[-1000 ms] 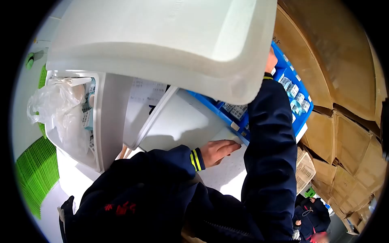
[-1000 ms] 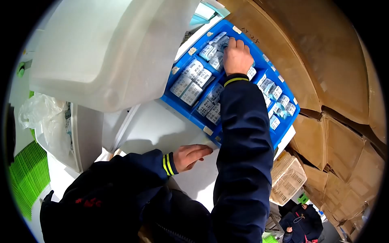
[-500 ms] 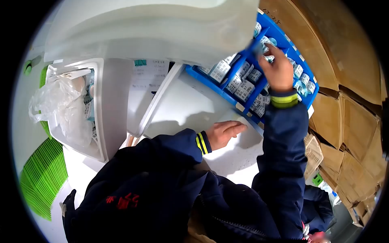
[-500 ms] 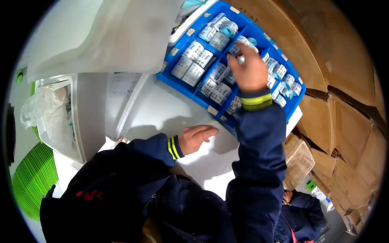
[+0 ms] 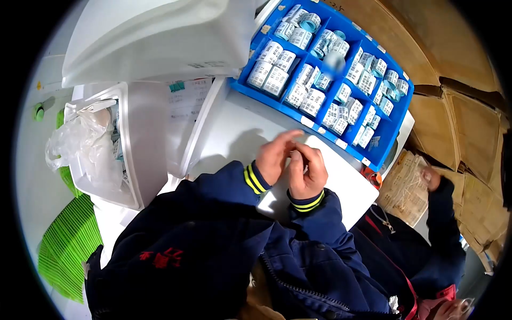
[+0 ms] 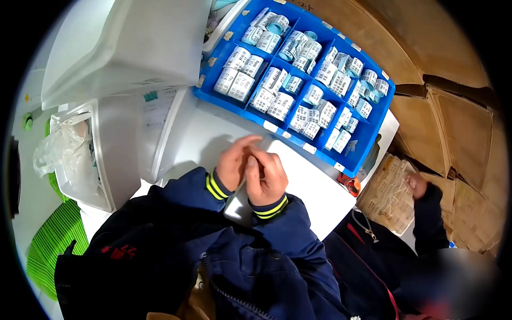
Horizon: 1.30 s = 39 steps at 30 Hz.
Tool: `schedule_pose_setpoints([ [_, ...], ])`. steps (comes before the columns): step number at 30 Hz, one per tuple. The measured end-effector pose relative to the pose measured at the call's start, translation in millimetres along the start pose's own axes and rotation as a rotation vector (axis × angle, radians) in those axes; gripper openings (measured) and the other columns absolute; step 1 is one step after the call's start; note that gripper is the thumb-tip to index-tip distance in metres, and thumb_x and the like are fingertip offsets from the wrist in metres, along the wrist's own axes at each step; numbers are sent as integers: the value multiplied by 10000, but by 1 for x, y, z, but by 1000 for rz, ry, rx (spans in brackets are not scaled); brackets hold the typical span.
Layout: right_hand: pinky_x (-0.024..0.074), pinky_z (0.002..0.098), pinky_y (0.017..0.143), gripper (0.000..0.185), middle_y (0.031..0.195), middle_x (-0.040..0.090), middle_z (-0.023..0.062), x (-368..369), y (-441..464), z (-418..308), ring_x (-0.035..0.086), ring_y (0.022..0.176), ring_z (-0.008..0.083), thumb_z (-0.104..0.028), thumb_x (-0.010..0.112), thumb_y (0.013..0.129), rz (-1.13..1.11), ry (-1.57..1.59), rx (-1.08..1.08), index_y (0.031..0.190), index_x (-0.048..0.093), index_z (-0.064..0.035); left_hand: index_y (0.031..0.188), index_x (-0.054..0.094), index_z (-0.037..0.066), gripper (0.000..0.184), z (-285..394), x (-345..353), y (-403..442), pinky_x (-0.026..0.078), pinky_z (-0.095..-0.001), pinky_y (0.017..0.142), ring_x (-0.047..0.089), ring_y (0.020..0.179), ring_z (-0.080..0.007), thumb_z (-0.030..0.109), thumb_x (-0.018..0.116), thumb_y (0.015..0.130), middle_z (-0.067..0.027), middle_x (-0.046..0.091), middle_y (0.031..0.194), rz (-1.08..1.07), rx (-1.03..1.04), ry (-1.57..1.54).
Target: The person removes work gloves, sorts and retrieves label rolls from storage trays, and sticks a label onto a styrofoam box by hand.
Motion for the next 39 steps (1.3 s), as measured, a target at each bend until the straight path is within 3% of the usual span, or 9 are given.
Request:
schedule_pose_setpoints([
  [1,445,259,576,179,787,563,129,6,-1,2,556,632,192,33,558,770,-12,14,-8,946,589,19,1145,485,20,270,9,-11,-1,428,-213,645,522,743,-95,35,386,894,-29,547,787,10,-149,59],
  [2,448,262,580,177,800,563,128,13,1,3,562,644,198,32,561,766,-25,29,-15,940,591,16,1143,486,16,273,13,-21,2,413,-204,632,485,696,-77,32,368,898,-24,536,778,76,-49,278],
  [6,461,324,652,216,863,556,145,40,0,2,558,751,284,30,585,722,-78,27,-80,936,593,8,1128,502,21,251,15,-50,6,400,-209,577,438,636,-65,45,377,912,-29,541,799,168,-84,257],
  [7,459,326,662,223,874,555,142,44,0,2,552,770,289,26,590,716,-96,21,-112,938,594,6,1130,500,23,251,20,-53,7,396,-206,559,435,621,-61,55,373,915,-28,539,792,189,-31,336],
  [8,457,328,673,231,885,553,140,47,1,2,546,789,294,23,595,710,-114,14,-147,940,594,5,1135,504,4,269,20,-55,5,388,-200,623,427,670,-57,79,365,917,-17,518,788,185,-137,276],
  [14,461,344,682,265,906,559,128,47,0,6,540,792,307,-27,612,693,-149,-60,-165,957,602,-28,1102,529,23,252,10,-54,-2,336,-180,579,385,654,-40,103,389,909,11,489,775,201,-229,206],
  [22,464,354,662,242,898,562,124,45,-1,9,544,789,303,-23,602,692,-113,-49,-147,933,579,-23,1098,520,5,274,12,-50,-1,398,-214,712,465,779,-91,89,354,898,-48,530,910,194,-225,252],
  [25,467,357,667,243,886,561,125,44,-1,9,546,802,305,-18,590,693,-102,-21,-139,935,579,-18,1107,507,30,261,6,-54,0,416,-215,615,472,687,-81,145,356,927,-40,525,844,170,-157,318],
  [39,462,358,676,256,875,556,139,44,-2,11,540,790,312,-23,582,699,-71,-8,-201,954,571,-2,1103,510,24,260,-3,-58,-1,413,-209,700,482,781,-91,117,354,917,-49,541,962,154,-153,297],
])
Point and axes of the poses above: each hand's wrist, its own y-axis towards the middle knuckle, its own x-axis out of the palm, z = x × y, the point moved 6 cm from there along y, towards the middle knuckle
